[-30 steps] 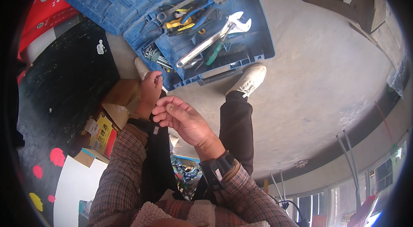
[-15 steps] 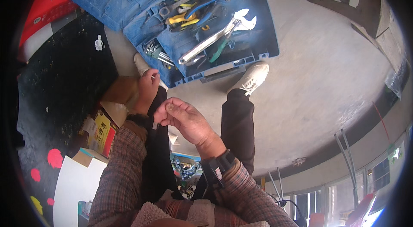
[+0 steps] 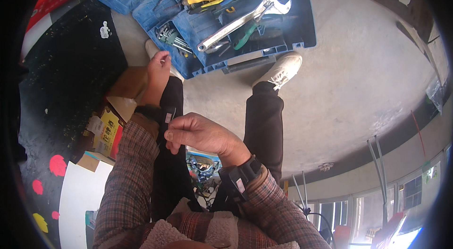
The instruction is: The person opens a blue toolbox, selects a screwdriver, and walks to a patio area. They sit on a red stool and use the screwdriver to loosen a screw on the front grill of a white pedestal fan.
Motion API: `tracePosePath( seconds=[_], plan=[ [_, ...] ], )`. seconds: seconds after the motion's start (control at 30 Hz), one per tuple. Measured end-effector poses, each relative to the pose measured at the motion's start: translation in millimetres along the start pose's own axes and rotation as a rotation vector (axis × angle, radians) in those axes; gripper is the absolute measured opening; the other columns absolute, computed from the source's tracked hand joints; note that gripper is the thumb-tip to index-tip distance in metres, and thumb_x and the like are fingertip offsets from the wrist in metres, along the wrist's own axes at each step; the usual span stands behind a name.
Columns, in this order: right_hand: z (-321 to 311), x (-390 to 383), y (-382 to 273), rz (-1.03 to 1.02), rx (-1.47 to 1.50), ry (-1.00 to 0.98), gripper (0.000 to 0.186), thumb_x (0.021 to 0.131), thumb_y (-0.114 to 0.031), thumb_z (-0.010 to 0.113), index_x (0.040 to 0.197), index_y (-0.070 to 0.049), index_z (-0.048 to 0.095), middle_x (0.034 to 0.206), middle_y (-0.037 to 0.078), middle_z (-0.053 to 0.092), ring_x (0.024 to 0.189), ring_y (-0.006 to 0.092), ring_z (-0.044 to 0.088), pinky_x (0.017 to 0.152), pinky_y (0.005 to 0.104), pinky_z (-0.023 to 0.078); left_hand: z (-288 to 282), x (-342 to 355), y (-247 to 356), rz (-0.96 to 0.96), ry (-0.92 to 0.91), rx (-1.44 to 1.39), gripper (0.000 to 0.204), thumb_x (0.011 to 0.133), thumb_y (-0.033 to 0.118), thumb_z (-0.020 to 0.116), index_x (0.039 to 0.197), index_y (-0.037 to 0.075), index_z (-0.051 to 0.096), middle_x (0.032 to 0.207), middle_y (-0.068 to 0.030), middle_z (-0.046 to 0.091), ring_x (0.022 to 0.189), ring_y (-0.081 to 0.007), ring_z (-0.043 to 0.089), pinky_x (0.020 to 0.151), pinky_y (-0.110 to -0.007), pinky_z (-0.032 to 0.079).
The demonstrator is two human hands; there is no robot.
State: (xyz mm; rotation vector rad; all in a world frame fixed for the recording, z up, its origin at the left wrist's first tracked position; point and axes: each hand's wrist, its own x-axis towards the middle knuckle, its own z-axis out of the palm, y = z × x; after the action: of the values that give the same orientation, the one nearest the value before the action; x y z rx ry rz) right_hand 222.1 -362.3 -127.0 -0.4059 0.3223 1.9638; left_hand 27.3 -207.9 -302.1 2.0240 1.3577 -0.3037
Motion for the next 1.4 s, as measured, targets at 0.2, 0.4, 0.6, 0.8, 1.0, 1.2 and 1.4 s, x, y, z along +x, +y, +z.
tracePosePath(
  seconds=[0.2, 0.4, 0.6, 0.8, 1.0, 1.2, 1.4],
  plan=[
    [0, -1, 1, 0.029, -0.012, 0.028, 0.025, 0.096, -0.019, 0.058, 0.082, 0.0, 0.064, 0.074, 0.004, 0.066, 0.073, 0.0108, 0.063, 0.072, 0.0244, 0.049, -1, 28, 14, 0.491, -0.004, 0.6, 0.037, 0.082, 0.01, 0.064, 0.119, 0.012, 0.059, 0.12, -0.0085, 0.059, 0.095, -0.0273, 0.062, 0.082, -0.041, 0.051],
    [3, 2, 1, 0.028, -0.027, 0.041, 0.026, 0.097, -0.02, 0.058, 0.082, 0.0, 0.064, 0.072, 0.004, 0.066, 0.074, 0.0107, 0.062, 0.073, 0.0248, 0.049, -1, 51, 19, 0.726, -0.119, 1.008, 0.036, 0.085, 0.012, 0.053, 0.12, 0.018, 0.057, 0.126, -0.0067, 0.055, 0.092, -0.0194, 0.062, 0.073, -0.034, 0.052],
    [5, 3, -3, -0.022, -0.058, 0.071, 0.026, 0.097, -0.02, 0.057, 0.083, 0.0, 0.064, 0.072, 0.003, 0.066, 0.073, 0.0106, 0.062, 0.073, 0.0254, 0.049, 8, 72, 24, 0.724, -0.253, 1.072, 0.028, 0.084, 0.012, 0.055, 0.111, 0.017, 0.055, 0.106, -0.0104, 0.055, 0.076, -0.02, 0.065, 0.065, -0.036, 0.054],
    [5, 3, -5, -0.098, -0.051, 0.113, 0.026, 0.098, -0.021, 0.056, 0.084, 0.0, 0.065, 0.071, 0.003, 0.065, 0.073, 0.0106, 0.061, 0.074, 0.0257, 0.049, 6, 76, 22, 0.785, -0.32, 1.091, 0.031, 0.084, 0.01, 0.054, 0.114, 0.017, 0.054, 0.101, -0.0114, 0.052, 0.08, -0.0225, 0.065, 0.068, -0.038, 0.054],
    [-1, 2, -1, -0.039, -0.017, 0.141, 0.025, 0.098, -0.02, 0.055, 0.084, -0.002, 0.066, 0.074, 0.005, 0.067, 0.083, 0.0162, 0.066, 0.08, 0.0295, 0.05, 2, 72, 14, 0.884, -0.186, 0.965, 0.028, 0.083, 0.012, 0.056, 0.11, 0.014, 0.054, 0.113, -0.0123, 0.055, 0.079, -0.0207, 0.066, 0.068, -0.035, 0.054],
    [-3, 3, 1, -0.152, 0.07, 0.127, 0.028, 0.099, -0.022, 0.054, 0.082, -0.003, 0.064, 0.072, 0.005, 0.066, 0.078, 0.0142, 0.064, 0.078, 0.0282, 0.05, -6, 29, 53, 0.763, -0.079, 0.464, 0.024, 0.084, 0.012, 0.065, 0.107, 0.01, 0.06, 0.108, -0.0087, 0.061, 0.086, -0.0291, 0.064, 0.073, -0.04, 0.052],
    [-3, -1, -2, -0.153, 0.105, 0.137, 0.028, 0.099, -0.024, 0.054, 0.083, -0.003, 0.064, 0.071, 0.004, 0.065, 0.078, 0.0139, 0.063, 0.078, 0.0281, 0.05, 39, 29, 125, 0.746, -0.134, 0.363, 0.037, 0.083, 0.022, 0.068, 0.116, 0.011, 0.055, 0.106, -0.0084, 0.062, 0.084, -0.0313, 0.062, 0.077, -0.042, 0.049]
  ],
)
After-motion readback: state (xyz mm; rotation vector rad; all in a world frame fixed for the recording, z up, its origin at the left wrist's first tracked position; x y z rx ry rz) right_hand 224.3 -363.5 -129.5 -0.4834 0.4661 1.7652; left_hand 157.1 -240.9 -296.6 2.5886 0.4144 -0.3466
